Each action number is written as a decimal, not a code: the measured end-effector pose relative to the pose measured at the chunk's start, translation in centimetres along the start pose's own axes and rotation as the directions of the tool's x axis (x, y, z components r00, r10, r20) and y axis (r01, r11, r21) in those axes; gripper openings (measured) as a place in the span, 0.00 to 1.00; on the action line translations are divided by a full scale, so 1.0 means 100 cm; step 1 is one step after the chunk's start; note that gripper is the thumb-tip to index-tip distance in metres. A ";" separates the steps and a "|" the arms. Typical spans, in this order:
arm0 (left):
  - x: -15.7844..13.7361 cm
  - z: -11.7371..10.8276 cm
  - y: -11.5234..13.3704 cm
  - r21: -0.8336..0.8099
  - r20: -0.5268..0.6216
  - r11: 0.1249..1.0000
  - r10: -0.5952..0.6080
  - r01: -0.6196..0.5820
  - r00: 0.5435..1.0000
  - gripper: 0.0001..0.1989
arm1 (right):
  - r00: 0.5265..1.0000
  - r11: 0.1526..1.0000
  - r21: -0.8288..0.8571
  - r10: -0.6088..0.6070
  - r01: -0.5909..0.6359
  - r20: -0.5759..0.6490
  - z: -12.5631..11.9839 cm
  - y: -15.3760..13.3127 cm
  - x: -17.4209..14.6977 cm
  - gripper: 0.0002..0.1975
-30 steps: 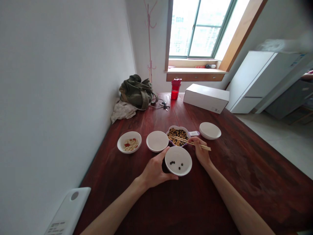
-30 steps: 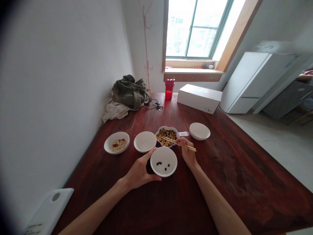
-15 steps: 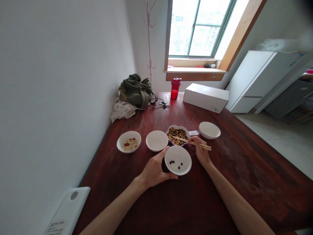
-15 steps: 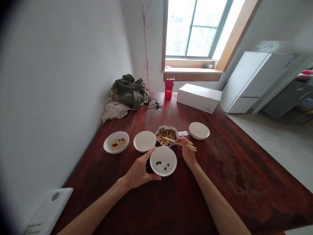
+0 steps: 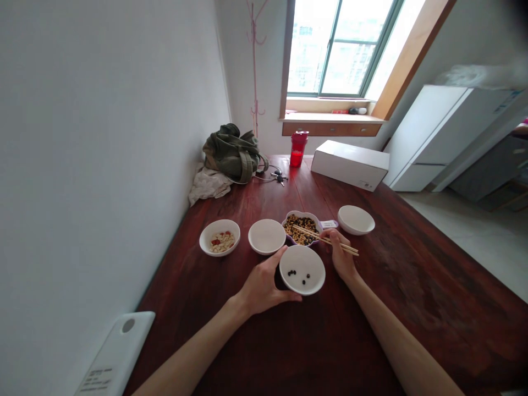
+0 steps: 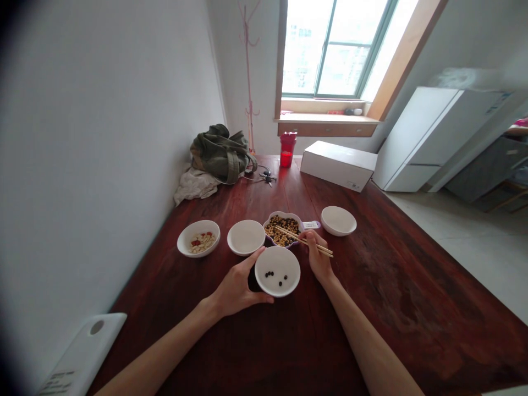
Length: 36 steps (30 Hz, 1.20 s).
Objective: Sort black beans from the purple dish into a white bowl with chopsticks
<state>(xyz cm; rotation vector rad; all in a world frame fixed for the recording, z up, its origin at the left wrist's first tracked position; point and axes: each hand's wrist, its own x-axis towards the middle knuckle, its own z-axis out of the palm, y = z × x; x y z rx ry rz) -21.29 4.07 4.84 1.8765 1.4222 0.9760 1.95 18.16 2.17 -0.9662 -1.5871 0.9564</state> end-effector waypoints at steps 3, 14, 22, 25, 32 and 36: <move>0.000 0.000 0.001 0.002 0.001 1.000 -0.008 0.008 1.000 0.63 | 1.000 1.000 -0.003 -0.013 0.013 0.006 0.000 -0.001 -0.001 0.23; 0.001 -0.002 0.005 -0.014 0.003 1.000 -0.009 0.009 1.000 0.62 | 0.995 0.994 -0.070 -0.085 0.088 0.045 0.001 -0.007 0.000 0.24; 0.001 -0.001 0.003 -0.002 0.001 1.000 -0.007 0.007 1.000 0.62 | 0.994 0.991 -0.087 -0.099 0.102 0.035 0.002 -0.010 0.000 0.23; 0.001 -0.001 0.003 -0.005 0.005 1.000 0.005 -0.005 1.000 0.61 | 0.992 0.987 -0.100 -0.118 0.123 0.048 0.001 -0.011 0.000 0.22; 0.001 0.002 0.003 -0.010 -0.013 1.000 0.002 -0.002 1.000 0.62 | 0.991 0.980 -0.148 -0.125 0.132 0.056 0.002 -0.014 -0.001 0.21; 0.001 0.001 0.003 -0.031 -0.002 0.999 0.017 -0.017 1.000 0.61 | 0.991 0.978 -0.157 -0.130 0.135 0.040 0.002 -0.012 -0.001 0.20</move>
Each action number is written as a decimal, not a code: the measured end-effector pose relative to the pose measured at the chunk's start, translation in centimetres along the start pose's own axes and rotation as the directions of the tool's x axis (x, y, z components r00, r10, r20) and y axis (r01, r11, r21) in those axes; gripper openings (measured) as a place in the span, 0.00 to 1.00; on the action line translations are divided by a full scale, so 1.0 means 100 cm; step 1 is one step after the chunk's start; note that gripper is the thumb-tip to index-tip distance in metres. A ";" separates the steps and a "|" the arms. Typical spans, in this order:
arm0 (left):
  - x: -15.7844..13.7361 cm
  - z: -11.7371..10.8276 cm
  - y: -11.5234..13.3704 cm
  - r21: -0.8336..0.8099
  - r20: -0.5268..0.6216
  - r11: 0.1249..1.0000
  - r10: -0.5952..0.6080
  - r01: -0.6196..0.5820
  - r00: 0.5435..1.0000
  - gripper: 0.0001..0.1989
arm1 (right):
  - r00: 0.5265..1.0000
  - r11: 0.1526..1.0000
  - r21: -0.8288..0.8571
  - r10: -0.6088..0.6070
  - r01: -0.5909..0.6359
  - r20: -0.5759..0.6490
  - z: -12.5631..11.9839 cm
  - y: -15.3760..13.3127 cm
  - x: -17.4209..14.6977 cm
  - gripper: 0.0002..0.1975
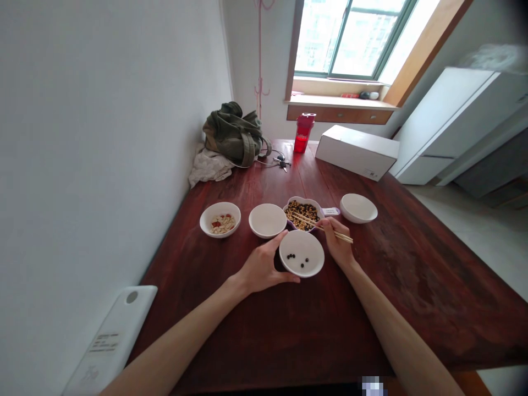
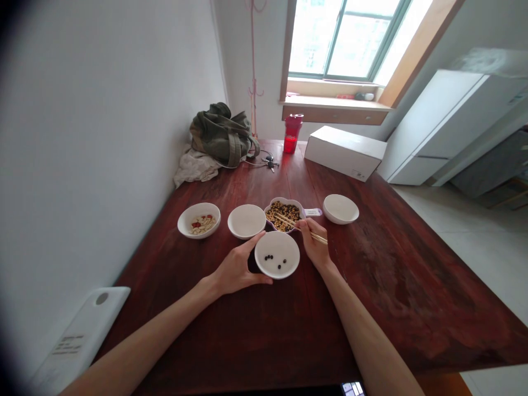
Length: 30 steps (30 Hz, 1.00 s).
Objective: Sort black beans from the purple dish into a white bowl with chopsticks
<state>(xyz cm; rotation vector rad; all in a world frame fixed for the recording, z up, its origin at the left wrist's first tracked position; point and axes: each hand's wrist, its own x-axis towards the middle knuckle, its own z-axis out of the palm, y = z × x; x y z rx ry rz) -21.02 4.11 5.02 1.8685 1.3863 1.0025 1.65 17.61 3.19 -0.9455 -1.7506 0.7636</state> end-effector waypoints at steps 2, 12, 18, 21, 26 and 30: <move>0.000 0.000 0.001 -0.006 0.003 1.000 -0.001 0.001 1.000 0.60 | 1.000 1.000 -0.007 0.008 -0.008 -0.010 0.000 0.001 0.000 0.20; 0.000 0.000 0.003 0.045 0.002 0.997 -0.059 0.059 0.998 0.61 | 0.998 0.999 0.013 0.049 -0.049 -0.039 -0.001 0.003 0.000 0.21; 0.000 0.000 0.002 0.035 -0.002 0.998 -0.044 0.044 0.999 0.61 | 0.995 0.995 0.034 0.095 -0.095 -0.026 -0.001 0.002 0.000 0.22; 0.000 0.000 0.002 0.034 -0.005 0.999 -0.039 0.039 0.999 0.60 | 0.995 0.994 0.043 0.102 -0.102 -0.004 0.000 0.001 0.001 0.22; 0.000 0.000 0.002 0.031 0.002 0.999 -0.038 0.038 0.999 0.60 | 0.995 0.992 0.067 0.103 -0.103 0.004 0.000 0.003 0.002 0.22; 0.000 0.000 0.002 0.032 0.007 0.998 -0.052 0.052 0.999 0.60 | 0.993 0.988 0.100 0.115 -0.116 0.020 0.000 0.007 0.002 0.23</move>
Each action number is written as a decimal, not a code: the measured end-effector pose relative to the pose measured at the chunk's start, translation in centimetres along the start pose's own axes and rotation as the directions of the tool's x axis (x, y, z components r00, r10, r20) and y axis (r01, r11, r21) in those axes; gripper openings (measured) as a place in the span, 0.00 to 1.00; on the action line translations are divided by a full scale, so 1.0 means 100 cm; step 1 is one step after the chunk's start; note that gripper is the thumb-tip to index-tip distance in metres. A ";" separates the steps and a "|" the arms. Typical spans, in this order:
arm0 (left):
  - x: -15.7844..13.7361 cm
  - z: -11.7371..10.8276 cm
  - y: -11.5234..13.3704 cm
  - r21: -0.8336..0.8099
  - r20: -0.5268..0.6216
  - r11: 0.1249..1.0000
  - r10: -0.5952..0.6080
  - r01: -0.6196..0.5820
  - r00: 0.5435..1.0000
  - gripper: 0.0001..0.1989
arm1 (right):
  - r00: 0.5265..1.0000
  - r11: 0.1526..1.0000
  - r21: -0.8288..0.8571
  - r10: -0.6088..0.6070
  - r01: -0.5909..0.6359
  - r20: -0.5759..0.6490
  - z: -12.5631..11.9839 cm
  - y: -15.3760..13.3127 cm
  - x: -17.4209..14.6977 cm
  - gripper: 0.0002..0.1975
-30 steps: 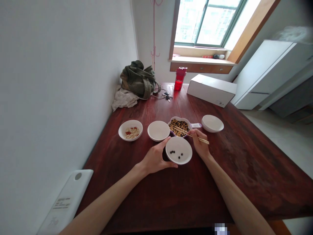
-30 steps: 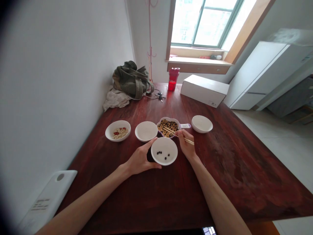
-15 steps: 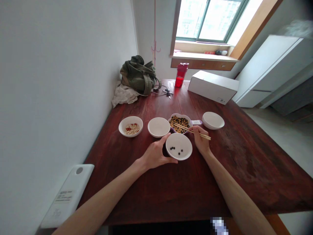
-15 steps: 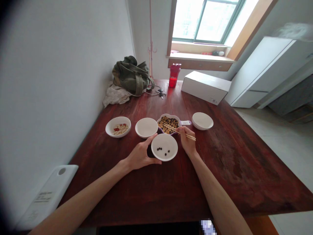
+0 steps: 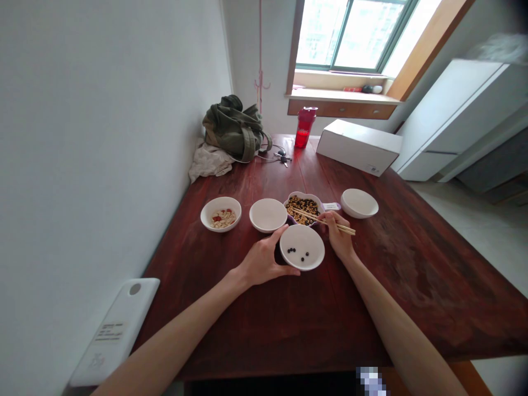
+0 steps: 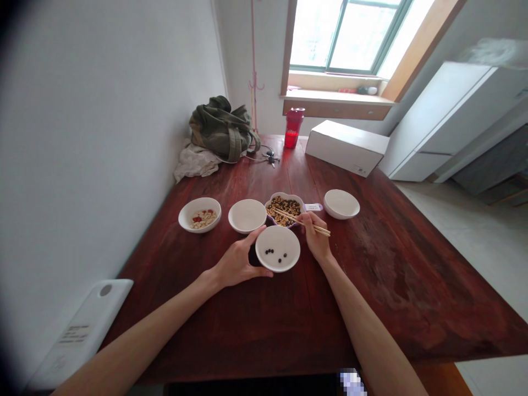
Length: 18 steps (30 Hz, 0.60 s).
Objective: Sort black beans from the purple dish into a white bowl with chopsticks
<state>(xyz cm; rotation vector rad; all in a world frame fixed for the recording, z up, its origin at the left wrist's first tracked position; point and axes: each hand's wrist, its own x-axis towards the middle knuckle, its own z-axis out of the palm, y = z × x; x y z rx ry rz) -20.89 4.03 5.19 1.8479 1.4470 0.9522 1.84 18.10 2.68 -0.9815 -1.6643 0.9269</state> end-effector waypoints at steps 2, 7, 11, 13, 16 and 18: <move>0.000 0.000 0.000 0.003 0.002 1.000 0.001 -0.001 1.000 0.60 | 1.000 1.000 0.008 0.007 -0.007 0.022 0.000 0.001 0.000 0.23; 0.000 -0.001 0.001 -0.007 0.000 1.000 0.005 -0.005 1.000 0.61 | 0.998 1.000 0.020 -0.022 0.021 0.063 -0.001 0.001 -0.001 0.23; 0.000 0.000 0.000 -0.011 0.001 1.000 -0.001 0.001 1.000 0.62 | 0.998 1.000 0.003 -0.024 0.024 0.055 0.000 -0.001 -0.002 0.24; 0.000 0.000 -0.001 -0.014 0.000 1.000 0.000 0.000 1.000 0.62 | 0.998 1.000 -0.001 -0.023 0.023 0.052 0.000 -0.001 -0.002 0.24; 0.000 0.000 -0.001 -0.018 -0.001 1.000 0.008 -0.008 1.000 0.62 | 0.999 1.000 0.012 -0.022 0.021 0.045 0.001 -0.001 -0.002 0.25; 0.000 0.001 -0.002 -0.020 -0.006 1.000 0.016 -0.016 1.000 0.62 | 0.999 1.000 0.022 -0.024 0.023 0.035 0.001 0.001 -0.002 0.24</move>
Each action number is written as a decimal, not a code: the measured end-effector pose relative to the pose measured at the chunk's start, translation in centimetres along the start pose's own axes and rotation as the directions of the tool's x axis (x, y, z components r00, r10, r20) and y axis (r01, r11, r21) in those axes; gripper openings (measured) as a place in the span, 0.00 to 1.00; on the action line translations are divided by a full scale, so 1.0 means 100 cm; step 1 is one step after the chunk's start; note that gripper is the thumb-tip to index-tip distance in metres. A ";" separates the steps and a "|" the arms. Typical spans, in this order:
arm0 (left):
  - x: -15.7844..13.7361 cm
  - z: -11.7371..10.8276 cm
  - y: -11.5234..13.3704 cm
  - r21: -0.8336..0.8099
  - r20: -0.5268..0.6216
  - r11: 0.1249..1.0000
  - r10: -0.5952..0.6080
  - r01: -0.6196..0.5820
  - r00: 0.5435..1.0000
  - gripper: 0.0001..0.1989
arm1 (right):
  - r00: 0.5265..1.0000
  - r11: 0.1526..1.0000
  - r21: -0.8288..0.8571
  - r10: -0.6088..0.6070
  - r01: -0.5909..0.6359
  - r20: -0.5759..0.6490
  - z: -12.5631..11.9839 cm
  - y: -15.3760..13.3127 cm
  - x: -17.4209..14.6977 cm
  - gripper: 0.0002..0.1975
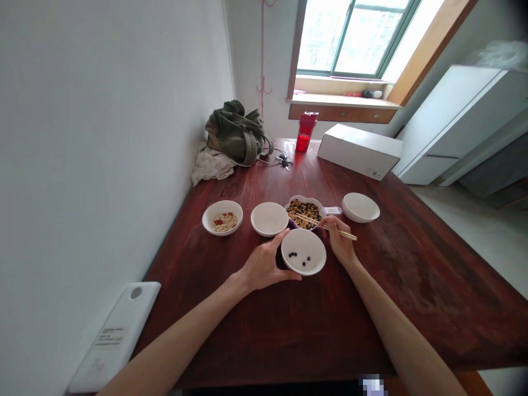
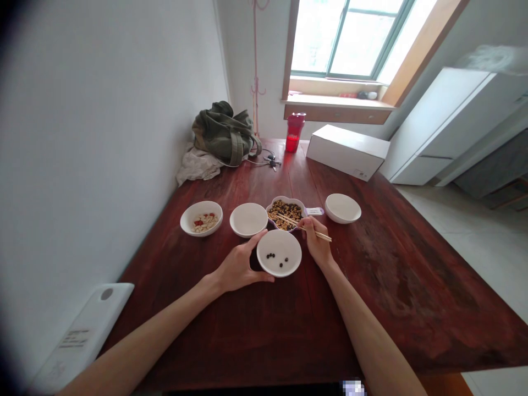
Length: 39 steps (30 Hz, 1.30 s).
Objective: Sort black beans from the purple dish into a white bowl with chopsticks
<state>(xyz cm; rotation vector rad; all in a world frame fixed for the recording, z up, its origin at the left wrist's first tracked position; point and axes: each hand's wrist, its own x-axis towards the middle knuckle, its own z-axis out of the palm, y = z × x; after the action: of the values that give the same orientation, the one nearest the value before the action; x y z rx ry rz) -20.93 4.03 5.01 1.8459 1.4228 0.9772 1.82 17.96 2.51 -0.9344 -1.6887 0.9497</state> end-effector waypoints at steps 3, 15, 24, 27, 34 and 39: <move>0.000 0.000 -0.001 0.003 -0.004 1.000 0.010 -0.010 1.000 0.62 | 1.000 1.000 0.012 0.002 -0.002 -0.027 -0.001 0.004 0.000 0.24; -0.001 0.000 0.000 0.032 -0.011 0.999 0.005 -0.005 1.000 0.63 | 0.981 0.962 0.265 0.116 -0.071 -0.157 -0.005 0.014 0.005 0.26; -0.001 0.000 0.000 0.040 -0.009 0.999 0.003 -0.003 1.000 0.63 | 0.962 0.758 0.649 0.225 -0.072 -0.157 -0.013 0.007 0.011 0.23; -0.001 0.000 -0.001 0.060 -0.005 0.998 -0.024 0.025 1.000 0.63 | 0.957 0.732 0.677 0.246 -0.080 -0.153 -0.014 0.008 0.011 0.22; -0.001 -0.001 0.000 0.052 -0.001 0.999 -0.006 0.006 1.000 0.62 | 0.950 0.745 0.664 0.251 -0.067 -0.186 -0.013 0.012 0.011 0.22; -0.001 -0.003 0.003 0.059 0.023 0.998 -0.001 -0.001 1.000 0.61 | 0.952 0.741 0.667 0.252 -0.073 -0.176 -0.012 0.012 0.012 0.24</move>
<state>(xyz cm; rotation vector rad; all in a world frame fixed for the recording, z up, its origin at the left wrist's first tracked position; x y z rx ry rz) -21.07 3.88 5.36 1.8938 1.4520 0.9198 2.80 19.73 2.18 -0.6831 -0.9366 1.3586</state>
